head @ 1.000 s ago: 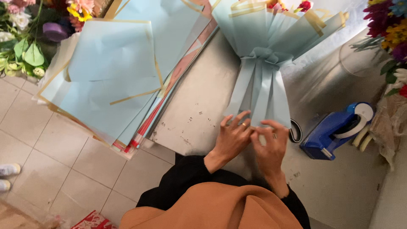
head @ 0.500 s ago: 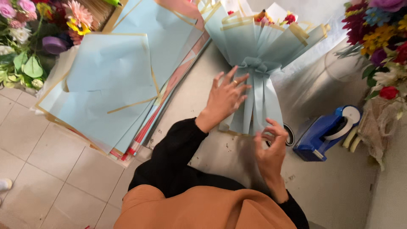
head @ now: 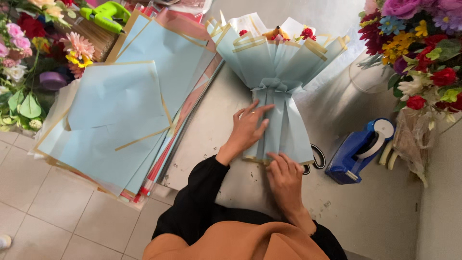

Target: The person folds and pleats sheets of light-blue wrapping paper, securing them with tape to the base of a floral bouquet.

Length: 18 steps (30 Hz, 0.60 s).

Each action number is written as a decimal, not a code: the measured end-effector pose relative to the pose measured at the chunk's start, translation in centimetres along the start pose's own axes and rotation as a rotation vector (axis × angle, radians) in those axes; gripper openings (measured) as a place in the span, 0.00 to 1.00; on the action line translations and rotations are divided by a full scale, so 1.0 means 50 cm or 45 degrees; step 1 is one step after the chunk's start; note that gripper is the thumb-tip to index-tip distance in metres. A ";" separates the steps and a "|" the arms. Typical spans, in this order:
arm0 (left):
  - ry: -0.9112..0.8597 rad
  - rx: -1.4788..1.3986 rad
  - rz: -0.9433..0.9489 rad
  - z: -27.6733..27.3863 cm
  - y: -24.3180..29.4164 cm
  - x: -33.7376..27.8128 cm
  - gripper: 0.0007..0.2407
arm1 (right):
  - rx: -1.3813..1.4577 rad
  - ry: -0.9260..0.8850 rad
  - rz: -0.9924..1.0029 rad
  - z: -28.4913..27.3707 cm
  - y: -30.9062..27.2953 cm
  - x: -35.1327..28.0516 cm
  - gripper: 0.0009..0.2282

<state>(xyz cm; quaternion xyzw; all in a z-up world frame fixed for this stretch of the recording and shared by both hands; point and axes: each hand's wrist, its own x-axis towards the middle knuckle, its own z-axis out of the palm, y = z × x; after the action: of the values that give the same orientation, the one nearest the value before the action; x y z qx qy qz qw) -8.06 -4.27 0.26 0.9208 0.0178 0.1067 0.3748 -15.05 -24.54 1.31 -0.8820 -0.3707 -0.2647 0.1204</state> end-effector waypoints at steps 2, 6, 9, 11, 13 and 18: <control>0.186 -0.135 0.121 -0.045 0.029 -0.002 0.16 | 0.023 -0.018 0.008 -0.061 -0.011 0.023 0.03; 0.401 -0.191 0.115 -0.066 0.018 0.017 0.10 | 0.478 -0.093 0.358 -0.148 0.019 0.087 0.11; 0.313 -0.024 0.109 -0.064 -0.005 0.056 0.10 | 0.238 -0.063 0.225 -0.124 0.114 0.199 0.04; 0.324 0.151 0.151 -0.047 -0.008 0.075 0.10 | 0.161 -0.208 0.187 -0.045 0.150 0.235 0.08; 0.345 0.330 0.198 -0.044 0.004 0.087 0.10 | 0.083 -0.342 0.147 0.042 0.180 0.264 0.14; 0.222 0.604 0.073 -0.013 -0.001 0.085 0.11 | -0.189 -0.539 0.112 0.171 0.183 0.297 0.20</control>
<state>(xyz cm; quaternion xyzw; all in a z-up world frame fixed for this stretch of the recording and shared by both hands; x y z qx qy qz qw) -4.03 -3.29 1.46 0.9705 0.0483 0.1889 0.1419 3.41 -18.64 2.31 -0.9397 -0.3283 -0.0947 -0.0139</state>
